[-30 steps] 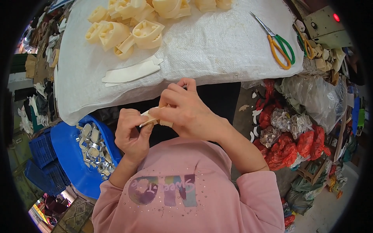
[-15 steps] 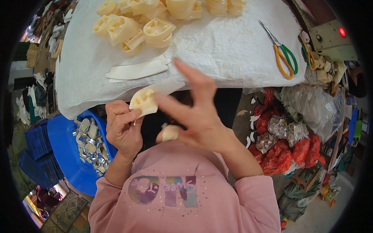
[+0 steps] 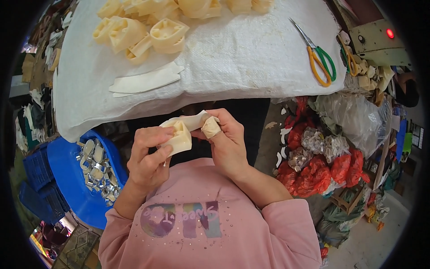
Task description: Trimming and assembling metallic components onto plastic shoe heels.
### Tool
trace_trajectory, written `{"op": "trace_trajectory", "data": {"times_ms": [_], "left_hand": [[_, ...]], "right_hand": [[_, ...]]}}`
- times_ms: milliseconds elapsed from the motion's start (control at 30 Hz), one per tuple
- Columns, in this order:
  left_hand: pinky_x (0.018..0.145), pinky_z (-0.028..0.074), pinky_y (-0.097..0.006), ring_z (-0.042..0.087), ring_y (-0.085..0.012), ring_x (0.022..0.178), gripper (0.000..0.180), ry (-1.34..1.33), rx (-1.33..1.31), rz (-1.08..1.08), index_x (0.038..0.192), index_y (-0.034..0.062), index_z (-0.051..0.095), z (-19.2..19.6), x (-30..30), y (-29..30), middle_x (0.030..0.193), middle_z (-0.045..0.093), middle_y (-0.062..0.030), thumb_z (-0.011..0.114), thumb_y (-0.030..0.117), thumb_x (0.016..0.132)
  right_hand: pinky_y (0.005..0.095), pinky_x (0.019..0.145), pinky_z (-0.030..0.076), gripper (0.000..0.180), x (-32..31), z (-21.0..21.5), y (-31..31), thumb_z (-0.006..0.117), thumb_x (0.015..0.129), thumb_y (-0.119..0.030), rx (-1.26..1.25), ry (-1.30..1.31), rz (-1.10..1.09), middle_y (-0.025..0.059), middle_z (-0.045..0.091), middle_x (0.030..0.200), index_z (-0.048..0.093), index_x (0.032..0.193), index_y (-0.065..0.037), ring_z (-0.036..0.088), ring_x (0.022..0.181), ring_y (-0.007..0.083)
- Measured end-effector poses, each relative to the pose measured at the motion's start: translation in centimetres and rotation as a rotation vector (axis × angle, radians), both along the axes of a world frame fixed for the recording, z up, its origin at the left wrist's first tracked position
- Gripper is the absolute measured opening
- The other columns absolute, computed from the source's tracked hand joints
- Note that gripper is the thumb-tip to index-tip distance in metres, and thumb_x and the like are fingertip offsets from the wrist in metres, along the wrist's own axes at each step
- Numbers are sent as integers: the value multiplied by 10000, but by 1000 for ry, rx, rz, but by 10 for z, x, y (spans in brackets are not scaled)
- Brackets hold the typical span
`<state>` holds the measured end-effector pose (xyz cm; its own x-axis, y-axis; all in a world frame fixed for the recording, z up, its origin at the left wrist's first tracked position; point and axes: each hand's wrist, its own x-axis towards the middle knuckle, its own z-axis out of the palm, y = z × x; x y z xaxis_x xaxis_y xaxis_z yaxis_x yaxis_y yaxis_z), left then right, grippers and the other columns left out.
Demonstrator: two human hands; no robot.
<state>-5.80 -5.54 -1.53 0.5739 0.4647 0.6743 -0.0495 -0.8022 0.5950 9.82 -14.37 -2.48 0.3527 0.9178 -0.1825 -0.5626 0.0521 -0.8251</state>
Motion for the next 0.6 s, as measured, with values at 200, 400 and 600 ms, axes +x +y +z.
{"op": "trace_trajectory", "data": {"times_ms": [200,400,600], "left_hand": [[519,381,-320,538,-229,653,257,137,97,87,849,-8,577,5,10,-4,891,558,-138,669,-48,612],[507,359,-316,502,-219,619,238,167,50,88,825,-8,555,7,14,-9,855,542,-131,657,-46,613],[509,348,-322,490,-215,629,239,265,88,76,821,-4,543,11,15,-7,828,528,-118,655,-46,615]], "right_hand": [[286,885,475,269,7,11,-4,438,973,-122,6,-110,147,140,610,1182,558,1160,31,596,1011,151],[253,818,464,297,3,19,-6,459,959,-142,-63,-336,103,97,665,1063,603,1156,26,608,924,122],[241,770,476,282,9,16,-2,470,956,-149,-132,-377,184,94,678,996,610,1138,14,616,877,110]]}}
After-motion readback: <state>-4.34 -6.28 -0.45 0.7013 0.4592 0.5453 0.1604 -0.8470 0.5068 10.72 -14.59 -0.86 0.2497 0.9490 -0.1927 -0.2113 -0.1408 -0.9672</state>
